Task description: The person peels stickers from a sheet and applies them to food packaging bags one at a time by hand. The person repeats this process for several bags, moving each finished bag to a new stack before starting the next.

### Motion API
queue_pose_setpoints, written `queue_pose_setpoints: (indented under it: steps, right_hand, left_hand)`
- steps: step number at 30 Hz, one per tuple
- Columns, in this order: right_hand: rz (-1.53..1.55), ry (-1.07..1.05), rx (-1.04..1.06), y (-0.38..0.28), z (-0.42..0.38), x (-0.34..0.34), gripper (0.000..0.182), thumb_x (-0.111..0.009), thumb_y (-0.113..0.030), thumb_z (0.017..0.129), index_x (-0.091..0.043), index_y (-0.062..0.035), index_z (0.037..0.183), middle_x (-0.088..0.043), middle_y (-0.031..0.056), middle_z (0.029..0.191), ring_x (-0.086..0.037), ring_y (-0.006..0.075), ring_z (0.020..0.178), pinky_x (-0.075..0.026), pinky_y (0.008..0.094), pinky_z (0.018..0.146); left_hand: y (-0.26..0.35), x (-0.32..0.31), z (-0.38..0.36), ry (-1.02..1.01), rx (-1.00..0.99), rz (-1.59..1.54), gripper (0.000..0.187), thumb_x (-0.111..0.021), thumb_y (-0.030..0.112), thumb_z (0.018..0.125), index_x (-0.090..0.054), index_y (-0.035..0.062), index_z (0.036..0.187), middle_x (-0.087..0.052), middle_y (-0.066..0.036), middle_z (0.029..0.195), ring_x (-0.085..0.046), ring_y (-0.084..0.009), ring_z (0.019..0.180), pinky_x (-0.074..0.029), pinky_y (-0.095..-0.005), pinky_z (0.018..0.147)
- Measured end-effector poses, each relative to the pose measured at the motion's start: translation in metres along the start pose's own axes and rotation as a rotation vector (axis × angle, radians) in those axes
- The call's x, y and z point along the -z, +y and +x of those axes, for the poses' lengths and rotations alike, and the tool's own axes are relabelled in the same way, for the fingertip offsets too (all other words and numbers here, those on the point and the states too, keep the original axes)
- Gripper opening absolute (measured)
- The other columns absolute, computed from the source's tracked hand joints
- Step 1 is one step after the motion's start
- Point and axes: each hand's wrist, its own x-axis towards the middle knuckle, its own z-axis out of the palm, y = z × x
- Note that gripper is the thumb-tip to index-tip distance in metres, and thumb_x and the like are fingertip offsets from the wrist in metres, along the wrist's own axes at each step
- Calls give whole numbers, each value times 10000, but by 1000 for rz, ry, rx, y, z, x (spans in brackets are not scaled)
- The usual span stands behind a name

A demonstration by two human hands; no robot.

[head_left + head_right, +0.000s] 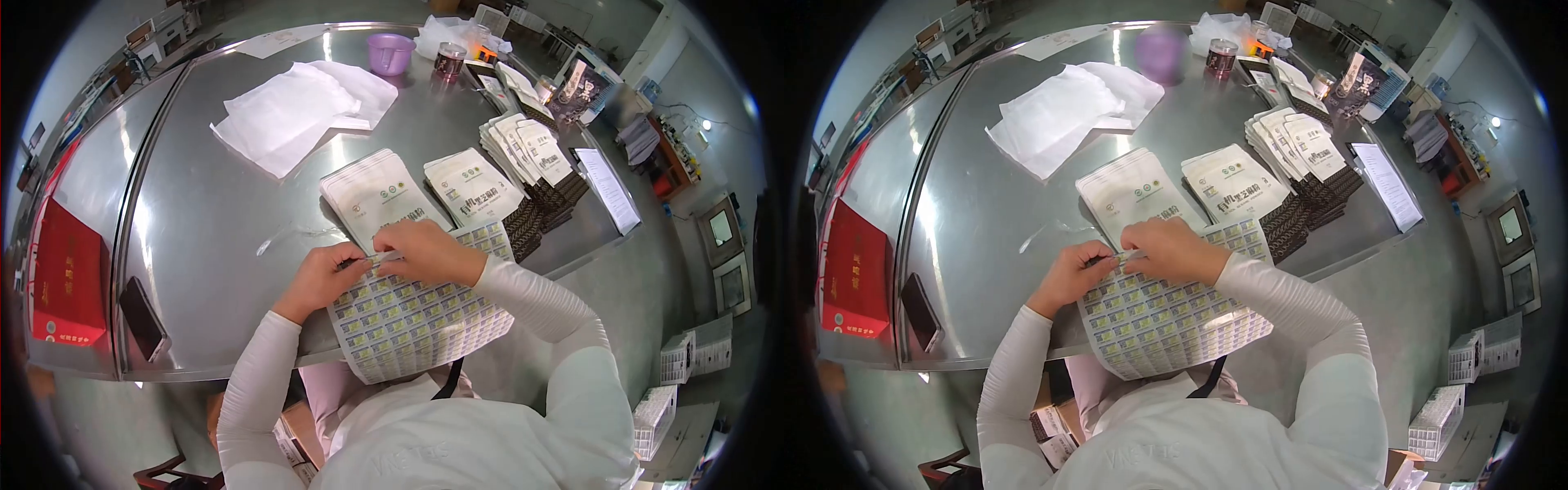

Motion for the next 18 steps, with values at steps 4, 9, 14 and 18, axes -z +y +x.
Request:
queue_pose_setpoints:
  steps: [4,9,14,18]
  right_hand:
    - [29,-60,-68,0,0,0,183,-675,-216,842,-612,-59,912,-636,130,823,-607,323,759,-459,399,660]
    - [83,-47,-95,12,-7,10,160,-656,-206,857,-623,-58,908,-623,137,777,-605,327,725,-455,395,651]
    - [65,9,-74,15,-8,5,145,-669,-157,850,-618,-43,921,-637,130,823,-615,304,755,-457,385,652]
    - [185,188,-56,13,-9,-4,148,-680,-170,842,-610,-60,912,-649,106,851,-621,296,810,-475,388,699]
  left_hand:
    - [-5,-1,-2,61,-57,-81,155,-656,138,876,-672,4,954,-682,-81,792,-607,-107,699,-494,-274,658]
    - [-8,2,0,54,-86,-77,162,-630,157,922,-654,0,957,-660,-13,802,-558,-65,738,-477,-249,685]
    - [-12,2,1,70,-58,-45,181,-642,171,911,-668,-7,935,-675,-52,773,-584,-86,703,-485,-261,659]
    - [-15,1,3,95,-43,-78,182,-648,169,904,-672,-9,929,-678,-68,758,-591,-93,684,-486,-268,640]
